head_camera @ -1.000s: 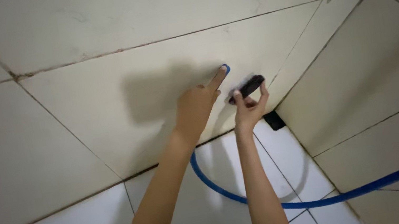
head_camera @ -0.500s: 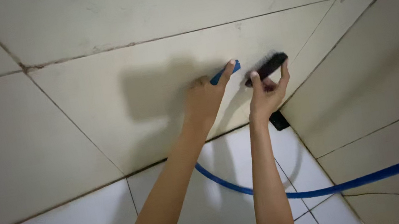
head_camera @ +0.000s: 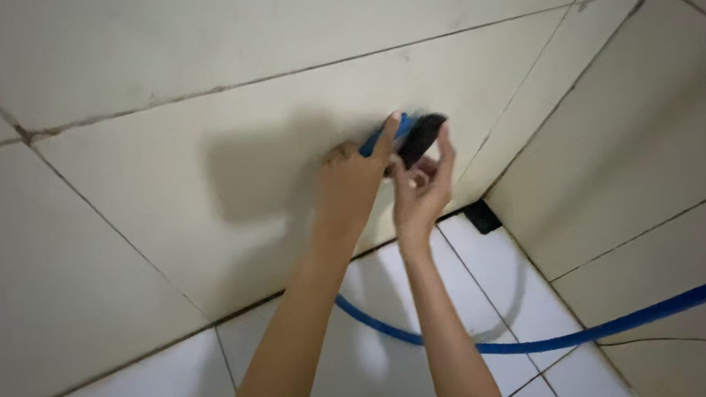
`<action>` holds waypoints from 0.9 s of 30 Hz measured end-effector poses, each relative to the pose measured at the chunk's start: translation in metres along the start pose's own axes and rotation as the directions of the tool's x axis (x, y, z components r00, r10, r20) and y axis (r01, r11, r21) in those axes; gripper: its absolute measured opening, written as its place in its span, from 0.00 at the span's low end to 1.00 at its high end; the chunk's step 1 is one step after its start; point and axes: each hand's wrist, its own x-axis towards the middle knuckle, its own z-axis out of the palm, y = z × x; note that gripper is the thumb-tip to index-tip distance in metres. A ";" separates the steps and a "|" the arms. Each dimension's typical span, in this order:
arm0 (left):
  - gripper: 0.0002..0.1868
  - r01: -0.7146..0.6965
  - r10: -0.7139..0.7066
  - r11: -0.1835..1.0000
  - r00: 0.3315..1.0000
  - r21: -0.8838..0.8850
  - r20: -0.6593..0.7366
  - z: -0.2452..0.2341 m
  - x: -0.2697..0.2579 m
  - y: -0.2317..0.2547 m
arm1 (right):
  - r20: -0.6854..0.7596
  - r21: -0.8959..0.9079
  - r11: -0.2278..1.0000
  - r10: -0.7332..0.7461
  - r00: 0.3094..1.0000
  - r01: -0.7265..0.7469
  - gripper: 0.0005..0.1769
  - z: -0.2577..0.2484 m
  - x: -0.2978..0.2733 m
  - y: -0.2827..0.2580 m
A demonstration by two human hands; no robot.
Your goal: The person scrubs the grout lines and tiled surfaces of a bathroom corner using a black scrubbing tool. They then use a blue hose to rinse the area and the tool, and finally move a package of wipes on the floor.
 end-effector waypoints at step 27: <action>0.48 -0.095 0.048 0.968 0.979 0.233 0.199 -0.009 0.007 -0.005 | -0.090 0.171 0.927 0.351 0.932 -0.333 0.45 -0.069 0.083 0.120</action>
